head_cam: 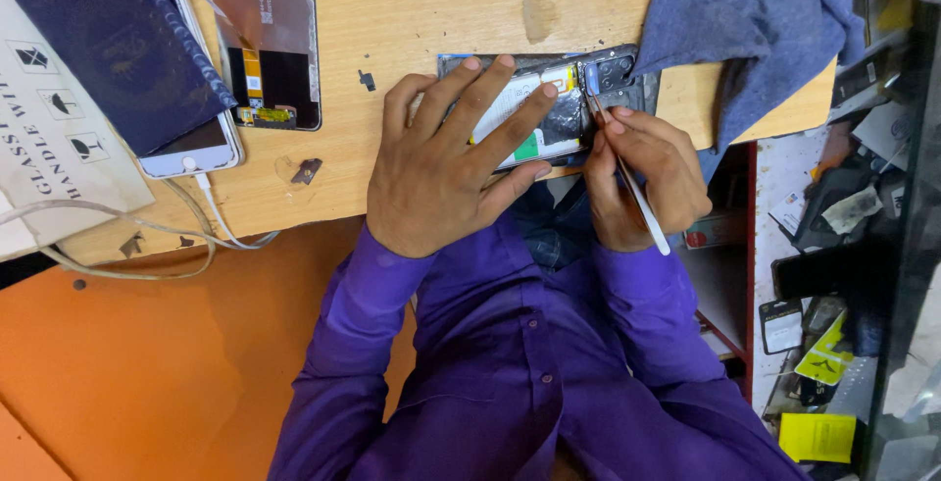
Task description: The person cleans the interior of a disassembled smartphone using a cloth and tweezers. They wipe the battery area and internal components, then clean the removed back cover. The person handles the phone, cloth, and tweezers throughout the process.
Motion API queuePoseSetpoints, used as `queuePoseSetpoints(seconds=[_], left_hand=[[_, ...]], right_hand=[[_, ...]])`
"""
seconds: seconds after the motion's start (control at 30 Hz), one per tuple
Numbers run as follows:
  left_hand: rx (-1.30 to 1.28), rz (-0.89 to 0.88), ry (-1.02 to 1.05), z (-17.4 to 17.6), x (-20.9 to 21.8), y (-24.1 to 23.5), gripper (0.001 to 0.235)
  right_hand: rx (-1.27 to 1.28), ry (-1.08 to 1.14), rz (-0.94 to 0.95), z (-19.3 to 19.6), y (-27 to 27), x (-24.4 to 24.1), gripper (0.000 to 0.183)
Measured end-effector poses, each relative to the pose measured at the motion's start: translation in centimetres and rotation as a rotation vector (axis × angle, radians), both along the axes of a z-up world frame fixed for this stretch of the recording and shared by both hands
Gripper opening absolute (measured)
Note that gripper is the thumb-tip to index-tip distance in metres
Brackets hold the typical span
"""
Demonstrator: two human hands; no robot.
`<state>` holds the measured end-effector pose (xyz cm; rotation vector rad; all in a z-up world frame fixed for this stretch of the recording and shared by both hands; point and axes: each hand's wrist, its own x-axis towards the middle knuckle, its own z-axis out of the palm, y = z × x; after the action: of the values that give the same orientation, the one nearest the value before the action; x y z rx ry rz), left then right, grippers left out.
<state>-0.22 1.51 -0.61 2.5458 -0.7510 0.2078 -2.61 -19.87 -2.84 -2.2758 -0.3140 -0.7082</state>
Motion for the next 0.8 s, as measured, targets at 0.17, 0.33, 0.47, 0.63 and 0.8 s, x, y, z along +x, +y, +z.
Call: queuePoseSetpoints(seconds=[0.17, 0.33, 0.47, 0.63, 0.8], left_hand=[[-0.013, -0.003, 0.024, 0.09, 0.00, -0.02, 0.061], [-0.014, -0.004, 0.035, 0.12, -0.04, -0.03, 0.059], [-0.013, -0.003, 0.031, -0.04, -0.08, -0.05, 0.059], [-0.019, -0.009, 0.032, -0.21, -0.08, -0.04, 0.059], [-0.015, -0.011, 0.034, -0.11, -0.04, -0.02, 0.059]], right_hand=[[-0.051, -0.024, -0.003, -0.14, 0.15, 0.01, 0.026], [-0.086, -0.028, 0.015, -0.07, 0.19, 0.05, 0.026], [-0.100, -0.073, 0.018, -0.21, 0.34, 0.26, 0.025], [-0.115, -0.082, 0.016, -0.41, 0.47, 0.35, 0.024], [-0.123, -0.085, -0.002, -0.72, 0.45, 0.35, 0.023]])
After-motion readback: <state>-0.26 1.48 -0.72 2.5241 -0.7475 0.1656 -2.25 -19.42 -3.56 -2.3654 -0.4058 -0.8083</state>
